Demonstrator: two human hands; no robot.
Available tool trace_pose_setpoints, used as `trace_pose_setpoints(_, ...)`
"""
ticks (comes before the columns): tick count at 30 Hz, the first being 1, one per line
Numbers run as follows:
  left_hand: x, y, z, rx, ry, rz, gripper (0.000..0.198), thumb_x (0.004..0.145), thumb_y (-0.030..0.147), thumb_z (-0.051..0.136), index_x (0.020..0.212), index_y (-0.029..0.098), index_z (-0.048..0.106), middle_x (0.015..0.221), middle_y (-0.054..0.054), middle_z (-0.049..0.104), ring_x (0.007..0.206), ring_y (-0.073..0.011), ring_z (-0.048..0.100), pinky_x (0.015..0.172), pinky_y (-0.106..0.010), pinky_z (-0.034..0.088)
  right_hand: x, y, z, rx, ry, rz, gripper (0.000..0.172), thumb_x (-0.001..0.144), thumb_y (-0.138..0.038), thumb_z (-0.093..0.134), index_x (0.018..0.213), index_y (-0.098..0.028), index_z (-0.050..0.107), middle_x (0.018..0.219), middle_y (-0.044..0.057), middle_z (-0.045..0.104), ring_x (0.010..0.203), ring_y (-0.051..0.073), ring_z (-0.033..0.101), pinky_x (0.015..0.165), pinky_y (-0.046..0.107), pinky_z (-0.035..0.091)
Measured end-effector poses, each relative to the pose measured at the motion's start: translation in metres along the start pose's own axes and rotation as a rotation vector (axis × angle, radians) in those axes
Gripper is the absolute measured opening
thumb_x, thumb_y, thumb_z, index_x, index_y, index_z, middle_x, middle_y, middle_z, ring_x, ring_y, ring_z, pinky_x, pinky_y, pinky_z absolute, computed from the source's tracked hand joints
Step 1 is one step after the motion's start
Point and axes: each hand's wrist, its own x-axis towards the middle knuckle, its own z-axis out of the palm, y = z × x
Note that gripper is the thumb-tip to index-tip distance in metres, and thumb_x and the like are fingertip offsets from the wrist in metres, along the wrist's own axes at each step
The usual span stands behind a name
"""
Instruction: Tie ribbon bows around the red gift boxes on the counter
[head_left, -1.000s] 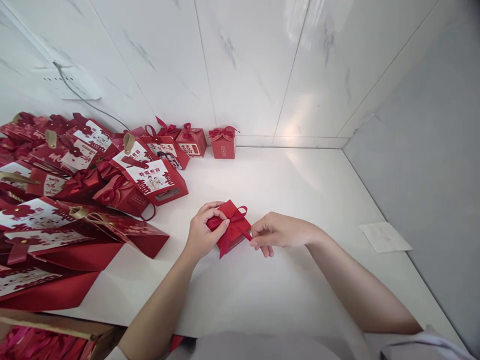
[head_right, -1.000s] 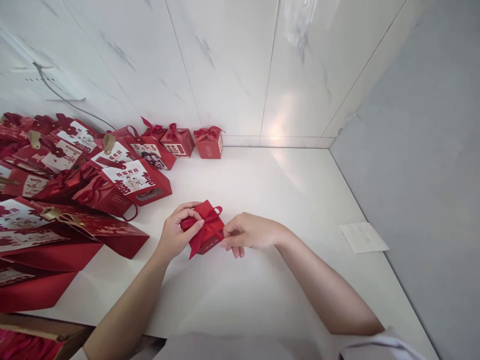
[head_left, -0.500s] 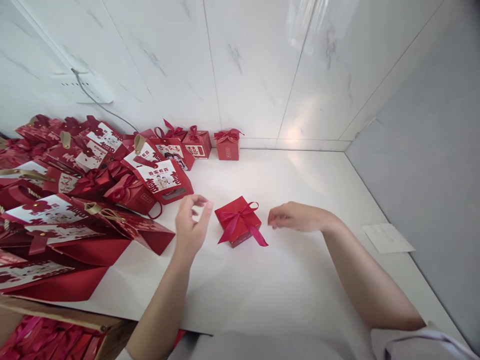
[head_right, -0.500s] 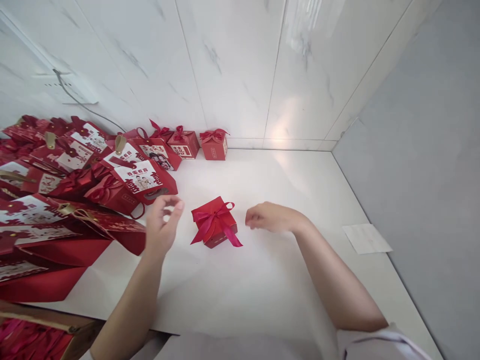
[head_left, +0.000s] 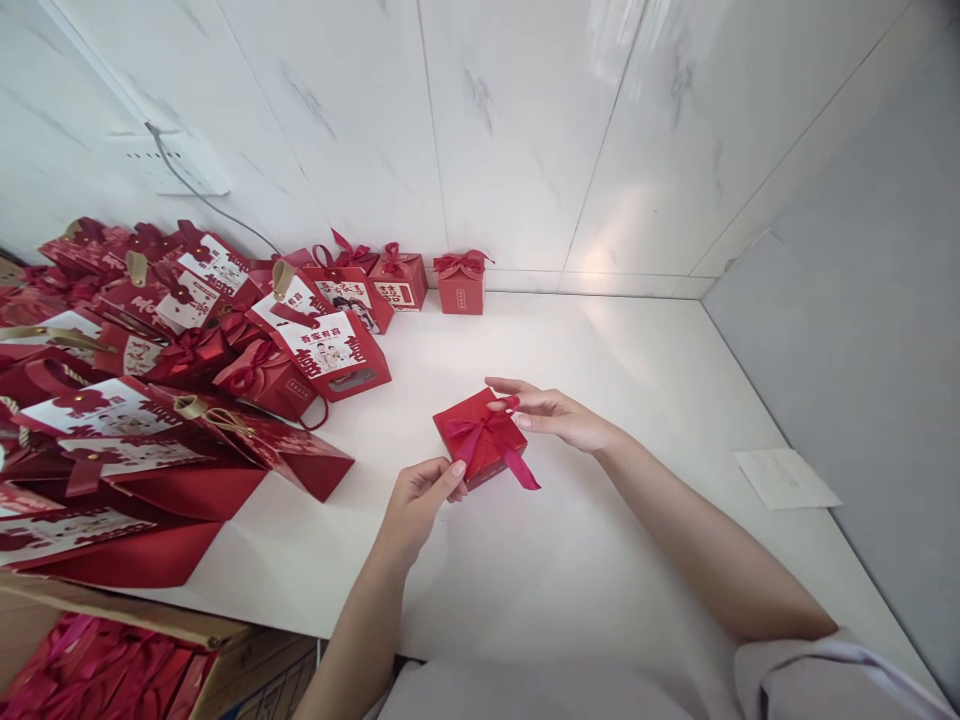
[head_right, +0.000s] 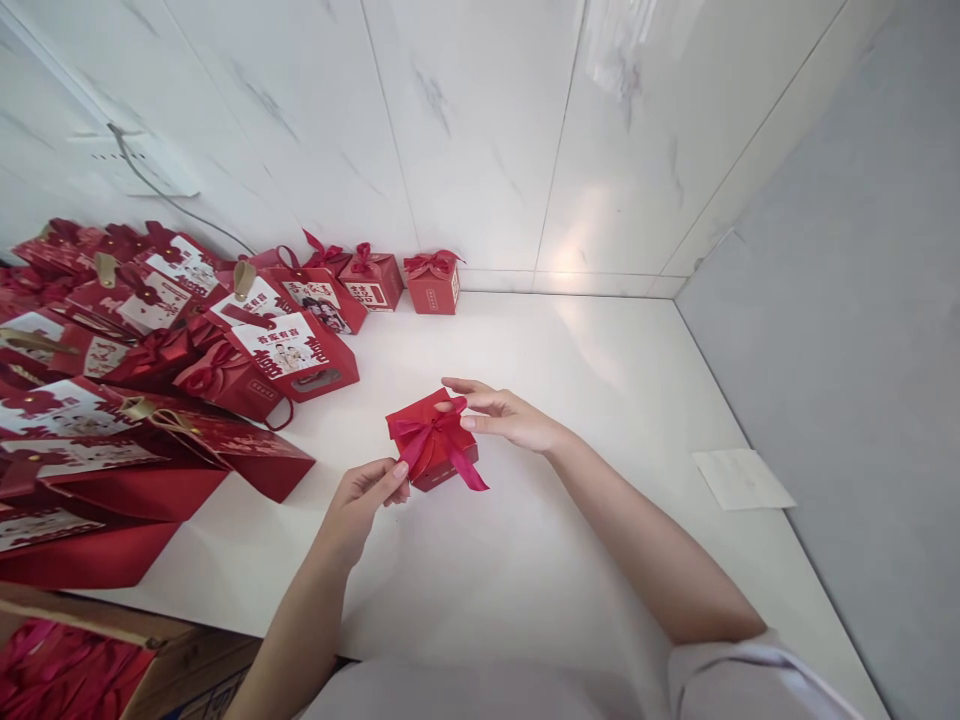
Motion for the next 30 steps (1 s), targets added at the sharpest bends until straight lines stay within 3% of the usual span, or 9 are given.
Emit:
trace_pose_setpoints(4,0.006,-0.004,-0.002,-0.158,0.015,-0.01,0.04,0.086,0.045,0.058,0.057,0.018,0.055,0.06,0.0,0.051,0.061,-0.0128,0.041,0.062,-0.027,0.036,0.007,0.002,0.008,-0.02,-0.055,-0.08,0.047,0.091,-0.044,0.058,0.137,-0.038,0.049,0.159,-0.002,0.022,0.145,0.025,0.024,0.114,0.043,0.029)
trace_pose_setpoints(8,0.009,-0.013,-0.003,-0.246,0.043,-0.003,0.04,0.086,0.04,0.058,0.056,0.016,0.05,0.061,0.0,0.048,0.064,-0.0127,0.039,0.064,-0.027,0.032,0.011,0.004,0.017,-0.095,0.032,-0.068,0.053,0.094,-0.046,0.051,0.145,-0.039,0.036,0.148,0.002,0.04,0.138,0.025,0.036,0.113,0.045,0.03)
trace_pose_setpoints(12,0.011,-0.02,-0.001,-0.287,0.052,0.044,0.038,0.086,0.037,0.058,0.057,0.016,0.048,0.061,0.0,0.049,0.066,-0.0133,0.042,0.066,-0.027,0.031,0.011,0.005,0.023,-0.168,0.13,-0.056,0.049,0.098,-0.048,0.04,0.146,-0.037,0.036,0.134,0.005,0.048,0.13,0.022,0.043,0.113,0.043,0.032)
trace_pose_setpoints(16,0.011,-0.022,-0.001,-0.265,0.041,0.084,0.039,0.087,0.036,0.057,0.056,0.017,0.045,0.062,0.0,0.05,0.067,-0.0139,0.043,0.067,-0.028,0.031,0.011,0.01,0.025,-0.195,0.204,-0.091,0.045,0.099,-0.05,0.037,0.141,-0.037,0.045,0.142,0.003,0.042,0.136,0.022,0.036,0.116,0.041,0.029)
trace_pose_setpoints(19,0.012,-0.021,-0.001,-0.231,0.024,0.104,0.039,0.087,0.035,0.057,0.055,0.017,0.044,0.064,-0.001,0.05,0.068,-0.0144,0.042,0.067,-0.028,0.03,0.013,0.019,0.027,-0.137,0.211,-0.093,0.046,0.098,-0.05,0.038,0.141,-0.037,0.044,0.148,0.001,0.039,0.138,0.022,0.035,0.118,0.04,0.025)
trace_pose_setpoints(23,0.012,-0.022,0.0,-0.212,0.014,0.117,0.039,0.087,0.034,0.056,0.055,0.017,0.042,0.065,-0.001,0.05,0.069,-0.0147,0.041,0.066,-0.028,0.029,0.013,0.029,0.031,0.013,0.19,-0.02,0.053,0.098,-0.051,0.039,0.148,-0.035,0.031,0.15,0.001,0.04,0.137,0.023,0.038,0.117,0.043,0.026)
trace_pose_setpoints(26,0.012,-0.024,0.0,-0.204,0.013,0.118,0.039,0.087,0.033,0.056,0.055,0.017,0.04,0.065,-0.001,0.049,0.068,-0.0147,0.04,0.065,-0.029,0.028,0.013,0.031,0.035,0.126,0.155,0.005,0.059,0.097,-0.049,0.042,0.151,-0.033,0.023,0.151,0.001,0.04,0.139,0.023,0.035,0.116,0.042,0.029)
trace_pose_setpoints(30,0.012,-0.029,-0.001,-0.193,-0.003,0.127,0.039,0.088,0.034,0.055,0.057,0.017,0.04,0.066,0.0,0.047,0.067,-0.0143,0.039,0.065,-0.029,0.027,0.013,0.029,0.039,0.212,0.143,0.017,0.062,0.097,-0.043,0.044,0.152,-0.034,0.018,0.153,0.0,0.037,0.135,0.022,0.041,0.115,0.042,0.03)
